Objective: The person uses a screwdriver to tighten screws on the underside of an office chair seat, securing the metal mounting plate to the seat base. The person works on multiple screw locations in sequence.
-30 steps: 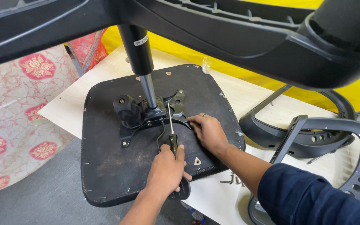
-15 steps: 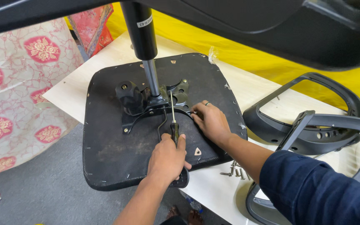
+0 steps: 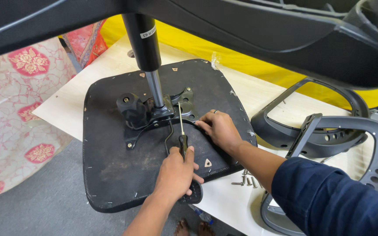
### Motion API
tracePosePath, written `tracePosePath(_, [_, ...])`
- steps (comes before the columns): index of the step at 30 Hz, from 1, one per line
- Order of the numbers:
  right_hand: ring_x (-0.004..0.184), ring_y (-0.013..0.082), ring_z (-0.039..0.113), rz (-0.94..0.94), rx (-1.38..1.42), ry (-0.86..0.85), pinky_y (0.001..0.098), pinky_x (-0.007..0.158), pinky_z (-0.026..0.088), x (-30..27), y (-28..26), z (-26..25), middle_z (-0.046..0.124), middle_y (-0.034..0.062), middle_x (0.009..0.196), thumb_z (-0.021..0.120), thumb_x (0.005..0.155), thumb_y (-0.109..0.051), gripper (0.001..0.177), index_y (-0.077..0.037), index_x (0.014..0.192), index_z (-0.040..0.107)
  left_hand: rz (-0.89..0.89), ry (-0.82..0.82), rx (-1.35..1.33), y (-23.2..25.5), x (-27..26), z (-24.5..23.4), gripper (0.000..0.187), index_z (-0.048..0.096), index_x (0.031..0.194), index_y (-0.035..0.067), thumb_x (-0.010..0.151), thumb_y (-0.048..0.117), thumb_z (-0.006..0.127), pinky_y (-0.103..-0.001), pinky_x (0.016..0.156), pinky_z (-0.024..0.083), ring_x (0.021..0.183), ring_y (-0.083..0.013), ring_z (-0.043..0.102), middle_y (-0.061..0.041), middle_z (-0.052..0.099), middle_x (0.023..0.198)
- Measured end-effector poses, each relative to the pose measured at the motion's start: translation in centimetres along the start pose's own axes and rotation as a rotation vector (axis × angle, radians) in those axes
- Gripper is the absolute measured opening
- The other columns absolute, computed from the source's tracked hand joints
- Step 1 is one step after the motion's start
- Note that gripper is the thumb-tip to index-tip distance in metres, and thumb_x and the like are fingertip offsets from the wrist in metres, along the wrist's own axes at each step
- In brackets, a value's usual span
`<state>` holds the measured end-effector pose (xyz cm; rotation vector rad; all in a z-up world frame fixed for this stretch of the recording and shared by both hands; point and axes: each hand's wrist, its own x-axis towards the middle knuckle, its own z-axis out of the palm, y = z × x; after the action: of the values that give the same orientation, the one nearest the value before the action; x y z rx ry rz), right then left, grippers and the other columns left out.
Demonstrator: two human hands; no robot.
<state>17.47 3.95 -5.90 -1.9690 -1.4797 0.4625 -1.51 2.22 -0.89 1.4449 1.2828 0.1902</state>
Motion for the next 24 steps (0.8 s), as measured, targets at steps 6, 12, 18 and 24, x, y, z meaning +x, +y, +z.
tracePosePath(6, [0.089,0.0312,0.069,-0.06,-0.089,0.071,0.0418,0.079,0.052,-0.9,-1.3,0.2,0.066,0.0136,0.101,0.073,0.089,-0.027,0.032,-0.004,0.11,0.071,-0.02,-0.033,0.013,0.0,0.0,-0.2,0.051,0.049,0.123,-0.004,0.103,0.043,0.042,-0.03,0.044,0.059,0.073,-0.0232,0.082,-0.015,0.077,0.102])
tracePosePath(12, [0.094,0.0329,0.068,-0.189,-0.035,0.092,0.0412,0.083,0.054,-1.1,0.4,0.7,0.069,0.0137,0.104,0.064,0.096,-0.021,0.021,-0.01,0.108,0.077,0.001,-0.043,-0.016,-0.5,0.3,-0.3,0.053,0.049,0.122,-0.007,0.103,0.042,0.044,-0.031,0.043,0.058,0.07,-0.0242,0.081,-0.017,0.077,0.101])
tracePosePath(18, [0.096,0.0319,0.071,0.028,-0.051,0.077,0.0399,0.085,0.054,0.0,0.2,1.3,0.074,0.0157,0.101,0.072,0.093,-0.029,0.025,-0.005,0.1,0.077,0.006,-0.014,0.093,-0.1,0.1,-0.6,0.051,0.051,0.119,-0.005,0.103,0.043,0.045,-0.032,0.047,0.061,0.063,-0.0233,0.078,-0.014,0.078,0.097])
tracePosePath(24, [0.081,0.0307,0.068,0.032,-0.075,0.122,0.0415,0.075,0.052,-0.4,0.1,1.6,0.069,0.0139,0.094,0.075,0.089,-0.03,0.038,-0.002,0.113,0.066,0.001,-0.038,0.072,-0.1,-0.2,-0.7,0.047,0.053,0.113,-0.003,0.102,0.043,0.046,-0.034,0.052,0.06,0.056,-0.0227,0.076,-0.014,0.08,0.094])
